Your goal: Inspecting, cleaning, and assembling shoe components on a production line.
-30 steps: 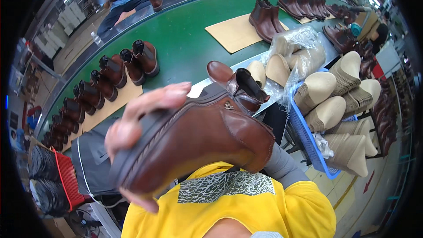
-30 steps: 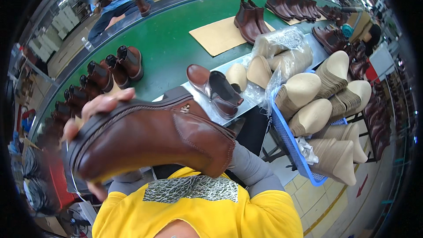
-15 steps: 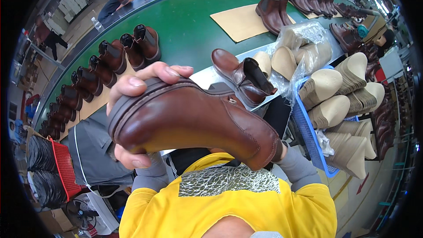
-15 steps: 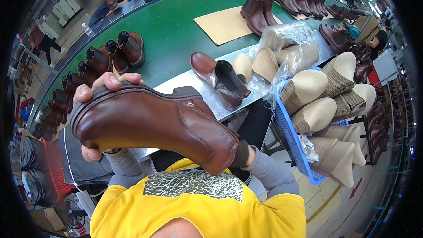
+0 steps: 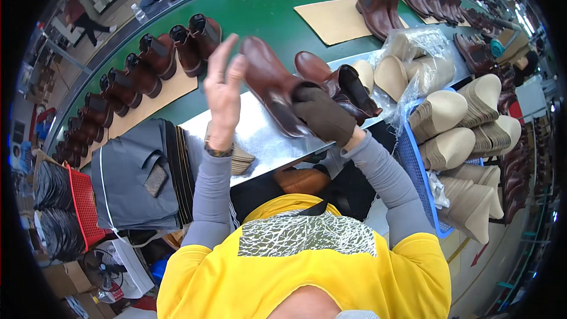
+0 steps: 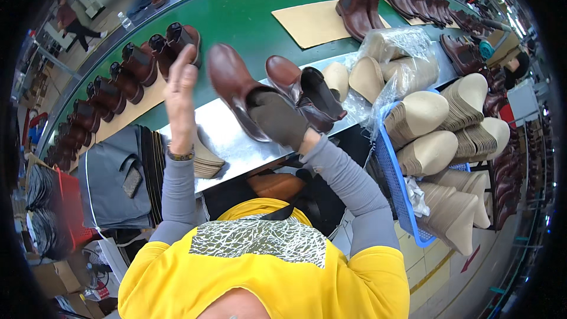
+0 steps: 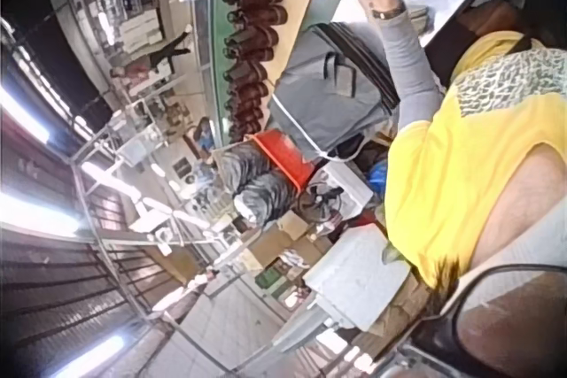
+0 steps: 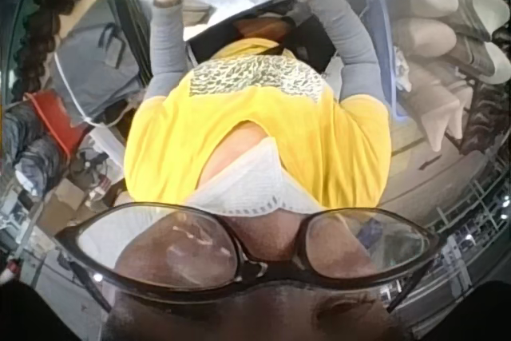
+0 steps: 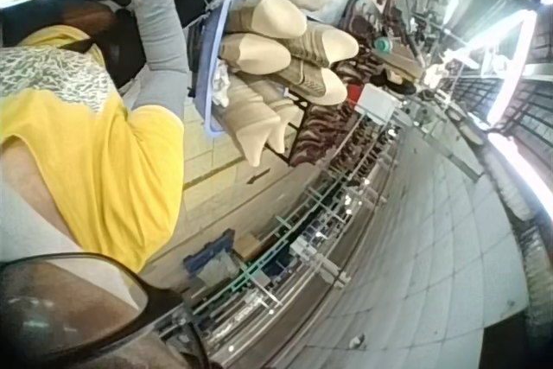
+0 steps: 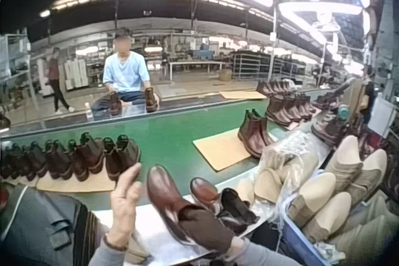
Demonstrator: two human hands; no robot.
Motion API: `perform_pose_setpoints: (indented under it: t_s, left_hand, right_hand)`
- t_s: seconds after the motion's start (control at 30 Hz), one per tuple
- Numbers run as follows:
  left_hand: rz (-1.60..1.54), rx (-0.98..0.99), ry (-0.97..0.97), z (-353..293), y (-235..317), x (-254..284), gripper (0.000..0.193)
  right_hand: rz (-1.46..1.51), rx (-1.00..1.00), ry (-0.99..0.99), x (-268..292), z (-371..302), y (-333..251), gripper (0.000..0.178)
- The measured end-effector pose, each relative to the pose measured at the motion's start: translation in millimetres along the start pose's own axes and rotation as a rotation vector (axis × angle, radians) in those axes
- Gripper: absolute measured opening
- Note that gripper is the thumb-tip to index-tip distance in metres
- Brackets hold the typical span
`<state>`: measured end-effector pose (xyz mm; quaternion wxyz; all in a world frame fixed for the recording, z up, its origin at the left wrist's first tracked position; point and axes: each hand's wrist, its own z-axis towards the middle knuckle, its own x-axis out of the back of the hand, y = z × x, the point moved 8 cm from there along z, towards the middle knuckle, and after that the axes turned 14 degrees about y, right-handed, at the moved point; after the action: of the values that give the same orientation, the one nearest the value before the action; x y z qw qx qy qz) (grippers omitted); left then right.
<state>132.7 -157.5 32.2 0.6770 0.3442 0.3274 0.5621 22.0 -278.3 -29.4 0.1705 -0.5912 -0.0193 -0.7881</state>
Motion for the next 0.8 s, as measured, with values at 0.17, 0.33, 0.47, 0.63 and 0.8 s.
perform_pose_setpoints:
  t_s: [0.17, 0.33, 0.47, 0.63, 0.8]
  left_hand:
    - [-0.058, 0.252, -0.190, -38.1, -36.8, -12.1, 0.044]
    - [0.058, 0.282, -0.195, -48.8, -44.5, 8.7, 0.040]
    - [0.072, 0.307, -0.202, -51.7, -37.8, 8.5, 0.038]
    - [0.134, 0.156, -0.243, -54.1, -8.6, 11.7, 0.036]
    - [0.030, 0.194, -0.167, -64.2, 21.8, 38.3, 0.042]
  right_hand:
    - [0.925, -0.433, 0.306, 58.1, -5.8, 6.5, 0.026]
    - [-0.223, -0.390, 0.625, 120.8, -70.7, 110.9, 0.056]
    - [-0.185, -0.538, 0.283, 25.7, -115.5, 188.5, 0.050]
    - [0.239, -0.797, 0.512, 13.9, -135.7, 228.4, 0.032]
    - [0.445, -0.724, 1.169, 125.4, -97.4, 126.2, 0.031]
